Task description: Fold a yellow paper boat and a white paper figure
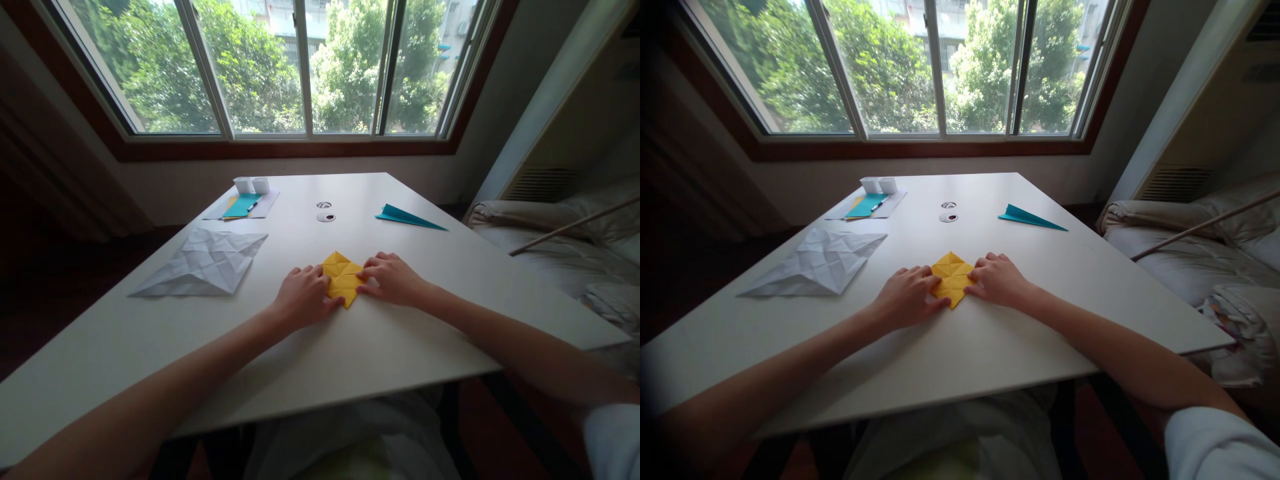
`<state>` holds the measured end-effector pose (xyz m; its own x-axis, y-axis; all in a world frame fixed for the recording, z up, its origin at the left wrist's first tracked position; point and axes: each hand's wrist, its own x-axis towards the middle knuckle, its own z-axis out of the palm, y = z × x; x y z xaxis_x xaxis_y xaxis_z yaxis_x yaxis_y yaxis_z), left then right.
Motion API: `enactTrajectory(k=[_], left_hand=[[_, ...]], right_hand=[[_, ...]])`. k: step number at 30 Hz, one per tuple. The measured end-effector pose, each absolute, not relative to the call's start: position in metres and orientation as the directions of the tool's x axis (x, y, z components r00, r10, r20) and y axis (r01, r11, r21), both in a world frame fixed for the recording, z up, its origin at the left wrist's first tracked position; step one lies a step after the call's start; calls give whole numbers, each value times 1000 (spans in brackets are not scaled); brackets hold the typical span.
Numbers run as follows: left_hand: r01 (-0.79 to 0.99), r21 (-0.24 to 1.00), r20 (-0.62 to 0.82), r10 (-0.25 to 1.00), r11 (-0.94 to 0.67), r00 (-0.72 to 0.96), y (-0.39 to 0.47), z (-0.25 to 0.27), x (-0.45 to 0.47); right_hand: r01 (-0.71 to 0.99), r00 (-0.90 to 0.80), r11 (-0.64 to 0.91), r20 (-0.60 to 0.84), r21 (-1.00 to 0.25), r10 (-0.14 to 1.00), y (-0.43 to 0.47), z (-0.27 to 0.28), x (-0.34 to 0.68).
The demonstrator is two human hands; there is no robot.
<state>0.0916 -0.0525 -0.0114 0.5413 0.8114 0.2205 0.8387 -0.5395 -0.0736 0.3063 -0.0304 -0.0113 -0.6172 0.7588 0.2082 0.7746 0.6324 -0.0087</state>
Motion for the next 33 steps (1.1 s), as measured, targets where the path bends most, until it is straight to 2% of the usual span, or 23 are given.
enactTrajectory(k=[7,12,15,20,22,24,27,30,33], left_hand=[[886,-192,201,867,-421,456,-57,-5,88],[907,-196,179,895,-374,408,-56,-2,87],[913,-184,179,900,-365,396,-56,-2,88],[916,-157,184,900,-369,394,-55,-3,86],[914,-113,176,897,-390,404,-50,-4,80],[910,-41,171,894,-413,414,-41,-6,73],[917,104,217,909,-385,357,-21,-14,60],[887,271,188,925,-373,332,-3,-25,50],[820,393,181,909,-416,375,7,-31,47]], right_hand=[[825,-558,565,177,16,810,-28,-4,312],[822,-569,561,220,101,793,-30,-6,310],[757,-649,637,269,142,711,-31,-9,307],[470,-863,882,229,35,450,-37,-14,303],[409,-890,912,210,-24,405,-38,-16,301],[402,-889,913,206,-78,409,-38,-17,301],[395,-884,907,208,-144,419,-34,-17,303],[392,-879,900,213,-189,427,-31,-18,306],[389,-877,897,213,-211,431,-30,-19,307]])
